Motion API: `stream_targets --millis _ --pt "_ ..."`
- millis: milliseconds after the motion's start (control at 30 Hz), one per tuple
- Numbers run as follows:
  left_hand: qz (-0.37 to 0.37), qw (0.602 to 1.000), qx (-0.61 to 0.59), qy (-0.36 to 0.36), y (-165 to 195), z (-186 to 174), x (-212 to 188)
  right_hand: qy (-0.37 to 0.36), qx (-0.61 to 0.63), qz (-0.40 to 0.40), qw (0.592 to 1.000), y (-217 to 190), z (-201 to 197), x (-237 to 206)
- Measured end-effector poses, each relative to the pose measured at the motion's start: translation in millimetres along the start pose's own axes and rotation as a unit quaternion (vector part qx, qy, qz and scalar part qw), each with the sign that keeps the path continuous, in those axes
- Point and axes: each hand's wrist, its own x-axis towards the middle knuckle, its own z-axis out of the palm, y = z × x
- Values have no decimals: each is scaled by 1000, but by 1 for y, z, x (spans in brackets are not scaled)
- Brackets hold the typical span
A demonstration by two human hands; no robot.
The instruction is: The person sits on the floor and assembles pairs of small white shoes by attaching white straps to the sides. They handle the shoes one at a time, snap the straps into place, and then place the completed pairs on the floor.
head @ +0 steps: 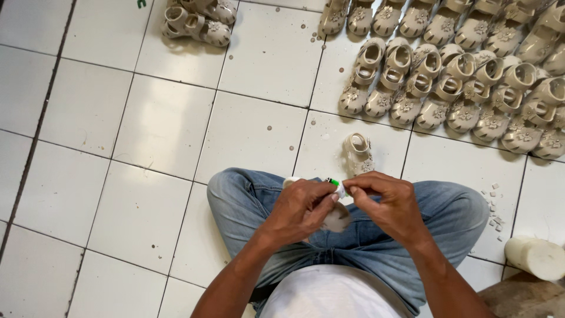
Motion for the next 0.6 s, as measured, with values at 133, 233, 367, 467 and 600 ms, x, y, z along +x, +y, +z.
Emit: stream_targets --millis 133,233,367,467,600 --pt "-101 978 -173 -52 -8 -7 2 -19 149 9 989 7 3 1" --pt "-119 975 -171 -72 -13 -9 5 -49 215 110 969 12 3 1" --pt "-40 999 -26 0 -15 5 6 -2 217 120 969 16 8 0" --pt "-20 999 41 29 -16 13 7 16 175 94 980 16 10 -3" --pt "30 995 73 63 -18 16 9 16 155 38 987 16 14 -5"
